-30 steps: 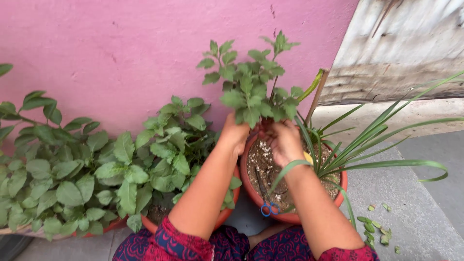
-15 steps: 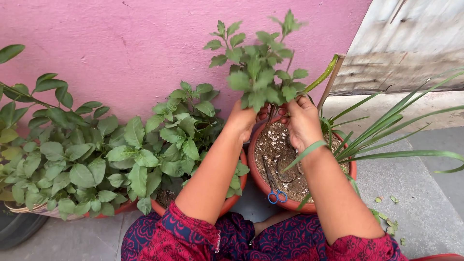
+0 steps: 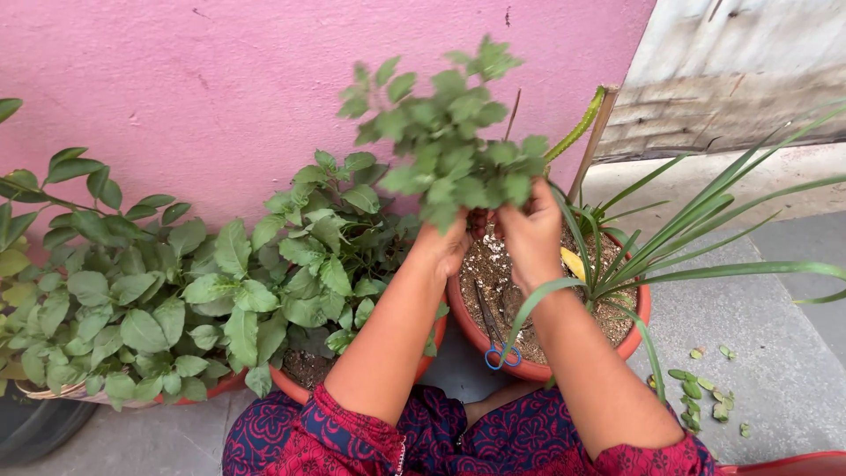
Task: Tending to several potted plants on a balcony by pruning and cleaning the soil.
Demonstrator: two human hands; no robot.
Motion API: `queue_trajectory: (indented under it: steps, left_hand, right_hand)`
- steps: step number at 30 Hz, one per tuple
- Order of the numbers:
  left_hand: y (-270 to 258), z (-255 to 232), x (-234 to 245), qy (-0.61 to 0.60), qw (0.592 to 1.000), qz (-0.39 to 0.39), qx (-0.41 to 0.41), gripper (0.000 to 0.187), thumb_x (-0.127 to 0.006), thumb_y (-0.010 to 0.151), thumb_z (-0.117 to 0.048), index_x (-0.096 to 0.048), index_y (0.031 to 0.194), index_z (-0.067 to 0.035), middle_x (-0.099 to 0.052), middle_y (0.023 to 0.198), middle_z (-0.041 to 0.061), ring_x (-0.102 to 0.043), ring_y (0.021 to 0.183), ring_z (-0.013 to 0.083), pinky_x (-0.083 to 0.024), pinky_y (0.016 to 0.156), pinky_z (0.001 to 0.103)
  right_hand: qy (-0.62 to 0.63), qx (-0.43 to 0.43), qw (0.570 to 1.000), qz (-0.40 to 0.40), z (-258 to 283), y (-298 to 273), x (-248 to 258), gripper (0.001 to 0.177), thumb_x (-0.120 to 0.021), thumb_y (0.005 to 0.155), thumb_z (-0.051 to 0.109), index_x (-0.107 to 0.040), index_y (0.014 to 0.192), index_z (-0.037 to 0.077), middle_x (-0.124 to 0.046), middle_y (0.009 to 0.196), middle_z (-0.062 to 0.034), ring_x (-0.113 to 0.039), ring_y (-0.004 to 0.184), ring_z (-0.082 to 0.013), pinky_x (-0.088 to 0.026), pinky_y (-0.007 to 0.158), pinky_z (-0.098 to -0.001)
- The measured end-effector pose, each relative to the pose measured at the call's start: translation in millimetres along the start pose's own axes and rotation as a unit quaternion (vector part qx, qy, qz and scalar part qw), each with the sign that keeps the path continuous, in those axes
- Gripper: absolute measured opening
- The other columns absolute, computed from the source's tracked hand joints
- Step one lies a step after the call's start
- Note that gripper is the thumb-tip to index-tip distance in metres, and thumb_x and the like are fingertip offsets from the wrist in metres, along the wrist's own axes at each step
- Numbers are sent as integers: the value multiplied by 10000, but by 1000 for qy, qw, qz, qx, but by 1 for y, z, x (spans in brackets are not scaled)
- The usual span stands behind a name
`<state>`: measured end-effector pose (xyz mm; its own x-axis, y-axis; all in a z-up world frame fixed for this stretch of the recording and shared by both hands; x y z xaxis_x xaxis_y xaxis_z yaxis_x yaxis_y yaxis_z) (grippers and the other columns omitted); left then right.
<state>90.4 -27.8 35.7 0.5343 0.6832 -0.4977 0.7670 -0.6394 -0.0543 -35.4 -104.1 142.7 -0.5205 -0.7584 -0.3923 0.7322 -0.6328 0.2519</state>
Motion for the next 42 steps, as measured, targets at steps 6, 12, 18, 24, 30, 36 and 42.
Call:
queue_trajectory:
  steps: [6,12,18,24,30,36,42]
  left_hand:
    - [-31,-12,-8,-176,981,6,84,262,-640,934,-241,-683,1138,-81,-733,1090,77,-707,992,230,-595,911,405]
    - [-25,2,25,-215,964,29,156,268,-607,904,-270,-669,1076,-74,-715,1009,107,-689,906,273,-586,862,458]
    - [-40,-18,52,-282,951,22,123,212,-571,979,-298,-607,937,-94,-631,830,73,-566,686,214,-472,651,366]
    - [-61,-26,55,-232,963,-45,129,240,-542,996,-308,-622,997,-82,-640,844,89,-574,681,228,-483,636,388]
    - [-72,-35,57,-205,972,-30,108,226,-531,986,-261,-633,1074,-80,-677,933,93,-609,716,250,-512,635,400]
    - [-75,-42,49,-199,971,-35,129,280,-521,1007,-281,-643,1166,-85,-710,1047,89,-661,835,236,-505,656,374]
    - [-78,-56,29,-214,970,39,112,294,-530,996,-337,-659,1139,-114,-720,1005,49,-647,831,201,-457,609,336]
  right_hand:
    - [-133,100,984,62,-14,-35,-8,178,-641,977,6,-662,1152,30,-657,909,-11,-586,783,-89,-505,691,-250]
    - [-270,127,952,63,-11,-51,-19,105,-716,926,79,-670,1011,37,-674,816,42,-639,661,-86,-525,622,-258]
    - [55,-231,971,21,-100,-39,11,215,-665,985,89,-720,1179,16,-595,750,44,-460,579,-30,-318,471,-205]
    - [-130,-8,986,108,-42,-3,-13,271,-676,1017,92,-750,1274,45,-596,788,50,-474,680,-22,-369,572,-219]
    - [-314,60,942,100,-5,1,-27,434,-728,889,143,-682,1320,116,-547,611,-4,-487,505,-59,-420,495,-265]
    - [-314,93,937,126,-15,1,-33,385,-742,895,144,-726,1279,127,-603,651,-86,-565,540,-135,-466,537,-305]
    - [-306,96,936,149,-7,5,-40,385,-725,897,132,-714,1281,114,-625,695,-61,-570,567,-111,-479,558,-291]
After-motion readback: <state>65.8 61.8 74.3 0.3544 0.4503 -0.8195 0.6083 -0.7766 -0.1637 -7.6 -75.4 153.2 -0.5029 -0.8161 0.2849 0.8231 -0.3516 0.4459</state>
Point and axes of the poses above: each hand's wrist, its own y-axis towards the middle knuckle, its own x-axis out of the back of the hand, z = x × y, the point moved 8 cm from there along y, towards the middle knuckle
